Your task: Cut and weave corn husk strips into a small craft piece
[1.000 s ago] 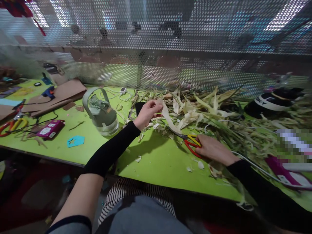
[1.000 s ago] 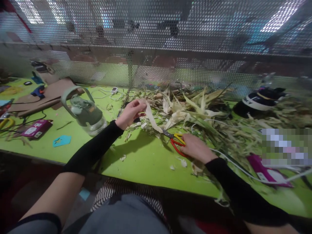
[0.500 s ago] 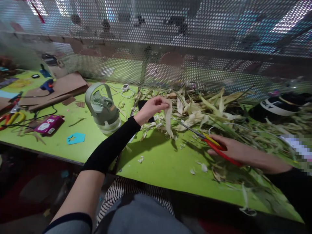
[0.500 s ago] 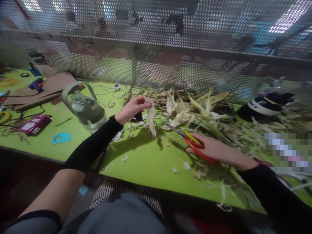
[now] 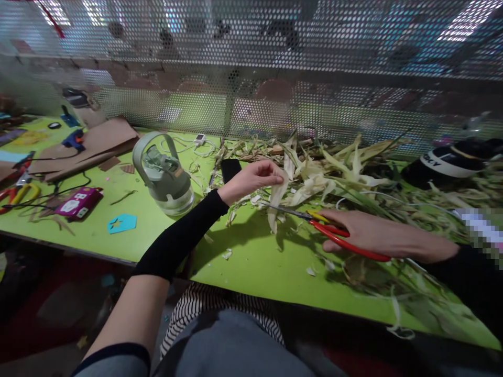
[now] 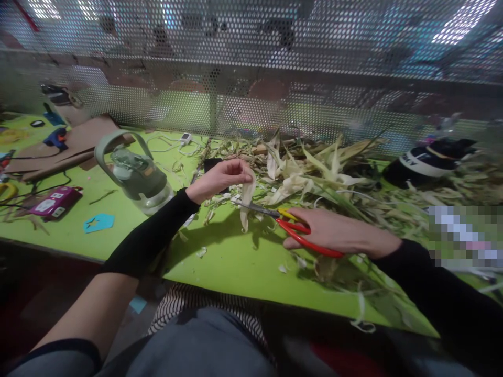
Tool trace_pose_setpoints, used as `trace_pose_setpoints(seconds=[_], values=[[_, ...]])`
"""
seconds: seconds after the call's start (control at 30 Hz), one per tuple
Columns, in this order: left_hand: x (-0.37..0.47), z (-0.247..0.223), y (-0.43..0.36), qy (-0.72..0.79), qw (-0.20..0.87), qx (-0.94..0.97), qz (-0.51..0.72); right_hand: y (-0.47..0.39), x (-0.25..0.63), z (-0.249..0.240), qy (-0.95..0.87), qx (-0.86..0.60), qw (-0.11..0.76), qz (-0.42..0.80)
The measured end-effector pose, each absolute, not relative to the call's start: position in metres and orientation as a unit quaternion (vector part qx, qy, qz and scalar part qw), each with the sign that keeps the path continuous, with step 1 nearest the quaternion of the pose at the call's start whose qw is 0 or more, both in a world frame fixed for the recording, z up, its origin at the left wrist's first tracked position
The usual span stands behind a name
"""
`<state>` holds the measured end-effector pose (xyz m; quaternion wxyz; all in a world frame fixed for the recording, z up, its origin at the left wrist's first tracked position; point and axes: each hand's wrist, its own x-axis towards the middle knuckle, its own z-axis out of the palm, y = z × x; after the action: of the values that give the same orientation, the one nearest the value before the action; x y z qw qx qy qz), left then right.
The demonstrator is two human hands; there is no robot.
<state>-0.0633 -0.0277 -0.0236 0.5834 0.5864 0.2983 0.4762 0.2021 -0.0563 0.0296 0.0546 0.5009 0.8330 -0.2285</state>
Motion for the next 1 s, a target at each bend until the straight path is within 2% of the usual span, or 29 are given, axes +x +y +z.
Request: trace_pose_setpoints(seconds=[0.1,0.27,0.33,0.43,0.57,0.7,0.83,1.0], values=[[-0.063,-0.022,-0.030,0.295,0.589,0.589,0.469,-0.056,0.199,0.034,0.819,0.494,0.109,-0.270],[-0.064,-0.019,-0.033,0.323,0.577,0.587,0.467,-0.054,0.202,0.035,0.820,0.476,0.115,-0.297],[-0.065,-0.020,-0.032,0.342,0.559,0.577,0.487,-0.052,0.207,0.024,0.839,0.469,0.099,-0.257],[-0.064,-0.021,-0.032,0.368,0.554,0.548,0.507,-0.046,0.217,-0.005,0.857,0.491,0.039,-0.148],[-0.059,-0.019,-0.035,0.384,0.588,0.522,0.484,-0.036,0.222,-0.034,0.862,0.481,-0.017,-0.163],[-0.053,-0.019,-0.040,0.382,0.610,0.519,0.461,-0.040,0.207,-0.028,0.847,0.476,-0.179,-0.152],[-0.049,-0.024,-0.041,0.379,0.607,0.548,0.433,-0.049,0.172,-0.020,0.771,0.481,-0.339,-0.242],[-0.044,-0.030,-0.041,0.402,0.612,0.547,0.405,-0.044,0.139,-0.036,0.714,0.492,-0.407,-0.287]])
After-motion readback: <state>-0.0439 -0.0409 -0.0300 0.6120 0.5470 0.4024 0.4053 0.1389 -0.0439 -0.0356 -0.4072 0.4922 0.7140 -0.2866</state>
